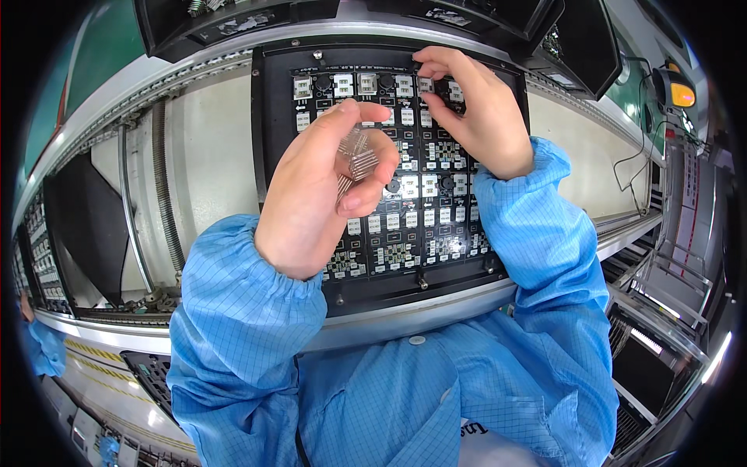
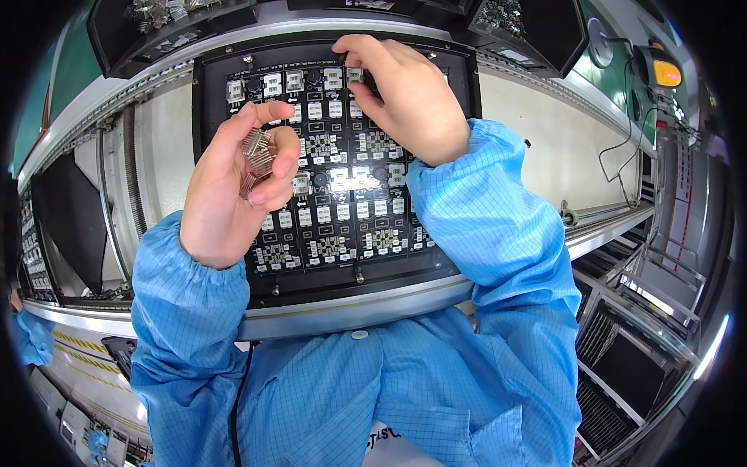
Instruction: Manually placing small electronic components into specified slots on a PCB panel on a manufacturing assembly line.
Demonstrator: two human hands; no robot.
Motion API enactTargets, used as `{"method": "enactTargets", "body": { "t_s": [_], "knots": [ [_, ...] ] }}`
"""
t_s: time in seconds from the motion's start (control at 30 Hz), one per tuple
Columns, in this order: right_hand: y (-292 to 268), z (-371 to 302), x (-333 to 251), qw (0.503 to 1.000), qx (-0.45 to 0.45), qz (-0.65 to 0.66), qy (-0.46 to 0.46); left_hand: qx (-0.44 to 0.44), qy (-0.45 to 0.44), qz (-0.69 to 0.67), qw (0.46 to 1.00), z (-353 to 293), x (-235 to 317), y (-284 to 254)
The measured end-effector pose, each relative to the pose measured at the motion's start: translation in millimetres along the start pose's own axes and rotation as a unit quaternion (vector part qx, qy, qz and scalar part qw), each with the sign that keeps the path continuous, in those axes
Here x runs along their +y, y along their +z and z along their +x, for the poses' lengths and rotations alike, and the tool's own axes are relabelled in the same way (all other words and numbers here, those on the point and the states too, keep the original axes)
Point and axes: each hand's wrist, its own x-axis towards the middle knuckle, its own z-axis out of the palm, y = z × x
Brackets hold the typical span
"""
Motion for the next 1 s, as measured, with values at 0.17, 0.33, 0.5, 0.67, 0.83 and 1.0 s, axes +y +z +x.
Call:
{"method": "enactTargets", "body": {
  "t_s": [0.17, 0.33, 0.5, 0.67, 0.83, 1.0],
  "knots": [
    [-2.3, -2.9, -8.0, 0.994, -0.02, -0.094, -0.047, 0.0, 0.003, 0.005, 1.0, 1.7, -3.2, -1.1],
    [-4.0, -3.1, -6.8, 0.996, -0.008, -0.078, -0.044, -0.002, 0.002, 0.005, 1.0, 3.6, -3.6, 1.0],
    [0.6, -1.6, -11.2, 0.998, -0.012, -0.054, -0.01, 0.008, 0.003, 0.015, 1.0, 2.7, -0.7, 0.2],
    [3.5, 5.0, -7.8, 0.999, 0.024, -0.026, -0.036, 0.007, 0.008, 0.013, 1.0, 1.9, 2.2, 0.0],
    [9.8, 4.3, -8.4, 1.0, 0.017, 0.015, -0.012, 0.018, 0.009, 0.026, 0.999, -1.3, 5.7, 3.1],
    [11.2, 5.2, -12.1, 0.999, 0.015, 0.039, -0.003, 0.027, 0.015, 0.032, 0.999, -5.9, 6.9, 4.6]
  ]
}}
